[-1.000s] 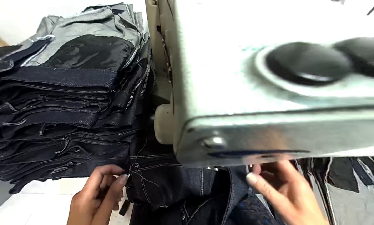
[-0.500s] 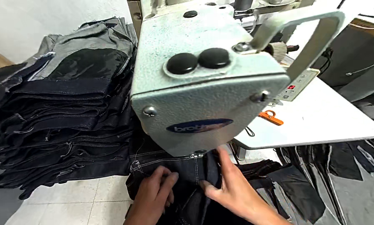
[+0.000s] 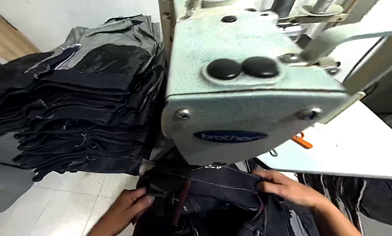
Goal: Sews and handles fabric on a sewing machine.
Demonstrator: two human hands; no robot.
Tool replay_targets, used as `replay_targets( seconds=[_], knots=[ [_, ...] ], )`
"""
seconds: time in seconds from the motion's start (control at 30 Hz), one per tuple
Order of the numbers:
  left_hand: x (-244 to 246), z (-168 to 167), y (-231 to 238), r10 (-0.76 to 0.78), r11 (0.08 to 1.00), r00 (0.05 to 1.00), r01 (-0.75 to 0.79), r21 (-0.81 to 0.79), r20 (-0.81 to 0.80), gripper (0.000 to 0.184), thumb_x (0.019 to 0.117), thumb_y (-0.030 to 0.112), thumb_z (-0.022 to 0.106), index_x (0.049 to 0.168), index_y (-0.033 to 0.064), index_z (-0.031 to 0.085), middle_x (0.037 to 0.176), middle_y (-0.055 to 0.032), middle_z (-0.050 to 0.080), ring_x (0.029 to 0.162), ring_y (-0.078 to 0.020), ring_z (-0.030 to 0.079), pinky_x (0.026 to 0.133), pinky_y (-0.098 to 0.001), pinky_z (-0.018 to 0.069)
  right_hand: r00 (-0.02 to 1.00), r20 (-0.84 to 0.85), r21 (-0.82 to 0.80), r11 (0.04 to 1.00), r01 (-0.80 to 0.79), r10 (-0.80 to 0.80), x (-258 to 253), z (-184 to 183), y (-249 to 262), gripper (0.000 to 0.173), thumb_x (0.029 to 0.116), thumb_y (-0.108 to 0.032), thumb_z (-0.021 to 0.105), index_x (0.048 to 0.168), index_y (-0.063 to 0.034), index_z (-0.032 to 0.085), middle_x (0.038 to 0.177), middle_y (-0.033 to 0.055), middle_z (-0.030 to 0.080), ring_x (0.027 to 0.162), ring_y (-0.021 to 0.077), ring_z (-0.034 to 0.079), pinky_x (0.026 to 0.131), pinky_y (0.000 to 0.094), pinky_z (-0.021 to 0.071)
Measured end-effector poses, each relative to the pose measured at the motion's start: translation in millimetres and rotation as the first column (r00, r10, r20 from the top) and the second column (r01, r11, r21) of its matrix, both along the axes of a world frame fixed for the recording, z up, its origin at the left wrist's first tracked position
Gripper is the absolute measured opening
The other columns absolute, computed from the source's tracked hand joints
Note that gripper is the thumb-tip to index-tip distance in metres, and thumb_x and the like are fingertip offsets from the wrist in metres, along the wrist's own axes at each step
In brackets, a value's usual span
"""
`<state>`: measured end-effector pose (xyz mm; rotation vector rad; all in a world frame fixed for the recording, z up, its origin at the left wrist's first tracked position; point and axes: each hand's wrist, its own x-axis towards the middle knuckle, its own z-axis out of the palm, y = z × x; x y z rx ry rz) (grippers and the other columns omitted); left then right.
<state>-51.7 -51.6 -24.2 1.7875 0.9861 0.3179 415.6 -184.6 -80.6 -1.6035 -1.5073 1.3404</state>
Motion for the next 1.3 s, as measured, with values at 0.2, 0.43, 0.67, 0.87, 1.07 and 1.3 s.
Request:
replay_targets(
  seconds=[0.2,0.43,0.67,0.87,1.07,1.3],
  knots=[
    [75,66,57,0.009,0.924,0.98,0.068,0.376,-0.199,0.03,0.1045,0.025,0.051,0.115,0.0043,0.07,0.103,-0.0107,0.072,0.095,-0.0226,0.069,0.087,-0.0484,0.0559,0.644,0.634,0.59,0.806,-0.044,-0.429,-30,33,-19,0.031,0.0793,-0.005,0.061,0.108,0.0025,0.068,0.095,0.0198,0.07,0.085,0.0418,0.07,0.071,0.0581,0.0569],
    [130,28,49,-0.379,0.917,0.921,0.387,-0.094,0.095,0.028,0.093,0.03,0.07,0.101,0.0031,0.073,0.093,0.0001,0.071,0.09,-0.0013,0.064,0.086,-0.0262,0.0538,0.719,0.695,0.577,0.599,-0.556,-0.002,-138,69,-34,0.029,0.1038,-0.009,0.054,0.123,-0.0216,0.072,0.098,0.0093,0.069,0.092,0.0268,0.066,0.08,0.0396,0.0533],
    [120,22,-1,-0.384,0.755,0.915,0.233,0.613,0.125,0.026,0.0963,0.029,0.069,0.114,0.0093,0.072,0.094,-0.0068,0.074,0.087,-0.0155,0.072,0.081,-0.0336,0.0592,0.678,0.643,0.743,0.505,-0.44,-0.356,-138,83,-22,0.029,0.1029,-0.009,0.053,0.13,-0.0074,0.064,0.08,0.0084,0.063,0.073,0.0242,0.06,0.067,0.0331,0.0499],
    [118,22,-7,-0.321,0.569,0.941,0.279,0.773,-0.103,0.041,0.099,0.039,0.06,0.134,0.018,0.069,0.081,-0.0054,0.072,0.066,-0.0207,0.069,0.061,-0.0387,0.0577,0.621,0.598,0.787,0.517,-0.335,-0.508,-123,87,-11,0.028,0.1002,-0.006,0.054,0.121,-0.0152,0.07,0.102,0.0133,0.061,0.098,0.0247,0.057,0.086,0.0281,0.0469],
    [120,18,-9,-0.043,0.782,0.982,-0.08,0.618,0.182,0.057,0.0821,0.045,0.08,0.116,0.0032,0.063,0.074,0.0013,0.067,0.064,-0.0078,0.064,0.061,-0.025,0.0541,0.686,0.521,0.835,0.468,-0.288,-0.508,-141,87,8,0.019,0.1028,-0.006,0.053,0.107,-0.0092,0.071,0.092,0.0086,0.073,0.088,0.0163,0.07,0.08,0.022,0.0549],
    [129,37,10,0.023,0.97,0.999,-0.032,0.242,0.04,0.055,0.0816,0.038,0.085,0.117,0.0054,0.06,0.085,-0.0025,0.069,0.082,-0.0114,0.067,0.078,-0.0327,0.0553,0.862,0.305,0.754,0.656,0.041,-0.404,-150,83,15,0.024,0.1053,-0.024,0.052,0.104,-0.009,0.07,0.09,-0.001,0.075,0.085,0.003,0.069,0.079,0.0184,0.0558]
  ],
)
